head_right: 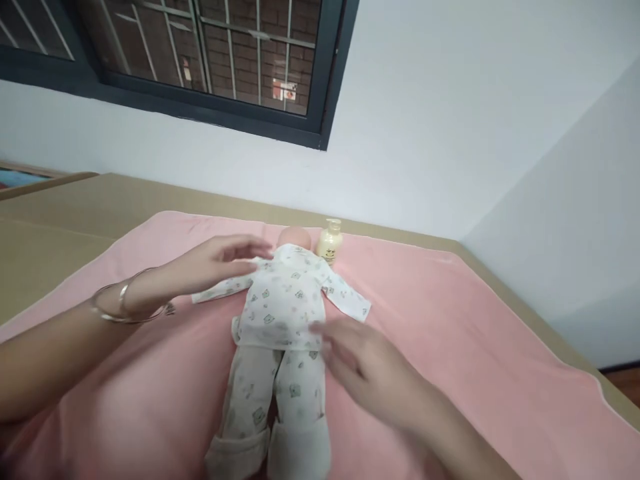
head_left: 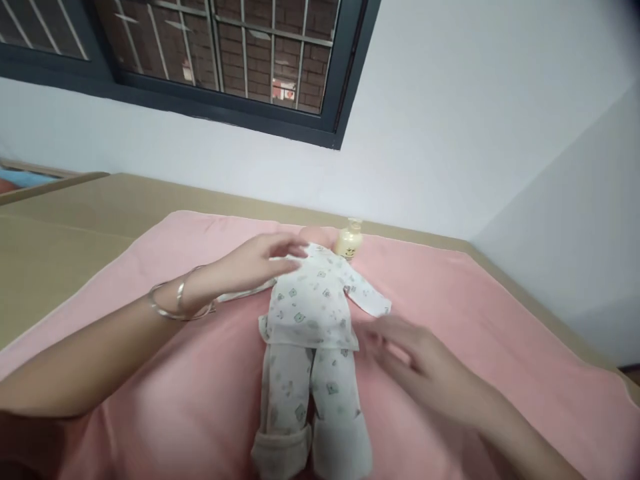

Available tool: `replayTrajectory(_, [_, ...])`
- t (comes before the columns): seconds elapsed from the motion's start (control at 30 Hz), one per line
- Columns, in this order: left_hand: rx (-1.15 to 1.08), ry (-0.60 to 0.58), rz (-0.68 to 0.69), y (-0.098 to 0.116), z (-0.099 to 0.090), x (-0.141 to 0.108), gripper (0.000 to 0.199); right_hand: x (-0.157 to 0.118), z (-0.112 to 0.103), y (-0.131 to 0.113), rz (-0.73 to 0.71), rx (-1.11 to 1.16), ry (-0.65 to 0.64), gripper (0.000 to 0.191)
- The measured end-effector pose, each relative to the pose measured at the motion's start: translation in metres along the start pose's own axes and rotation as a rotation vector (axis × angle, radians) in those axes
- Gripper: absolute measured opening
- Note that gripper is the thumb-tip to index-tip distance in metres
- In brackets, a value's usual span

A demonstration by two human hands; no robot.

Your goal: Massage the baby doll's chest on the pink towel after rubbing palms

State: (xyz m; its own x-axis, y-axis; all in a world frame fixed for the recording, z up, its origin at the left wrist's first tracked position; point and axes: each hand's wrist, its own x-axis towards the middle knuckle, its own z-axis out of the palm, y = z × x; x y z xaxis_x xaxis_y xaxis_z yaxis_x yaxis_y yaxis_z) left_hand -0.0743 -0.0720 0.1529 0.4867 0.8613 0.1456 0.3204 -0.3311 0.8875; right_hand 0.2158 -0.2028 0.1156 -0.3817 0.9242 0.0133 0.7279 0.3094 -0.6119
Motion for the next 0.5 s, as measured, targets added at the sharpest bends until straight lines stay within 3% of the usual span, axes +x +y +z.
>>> replayTrajectory(0.1, [-0.29, 0.27, 0.128, 0.007, 0.016, 0.065, 0.038, 0.077, -0.023, 0.02, -0.066, -0.404, 0.364, 0.045])
replayTrajectory(0.17, [-0.48, 0.343, 0.156, 0.004, 0.027, 0.108, 0.037, 0.123, -0.031, 0.037, 0.016, -0.444, 0.469, 0.054])
replayTrajectory(0.27, [-0.755, 0.252, -0.03, -0.01, 0.048, 0.159, 0.049, 0.178, -0.029, 0.057, 0.085, -0.364, 0.534, 0.068])
replayTrajectory(0.33, [-0.867, 0.16, -0.138, -0.022, 0.064, 0.178, 0.066, 0.202, -0.021, 0.063, 0.061, -0.377, 0.511, 0.075])
replayTrajectory(0.43, [-0.997, 0.077, -0.178, -0.028, 0.083, 0.185, 0.071, 0.215, -0.008, 0.063, 0.034, -0.44, 0.49, 0.072])
replayTrajectory(0.5, [-0.999, 0.107, -0.26, -0.022, 0.087, 0.184, 0.064, 0.211, -0.006, 0.059, 0.039, -0.461, 0.525, 0.063])
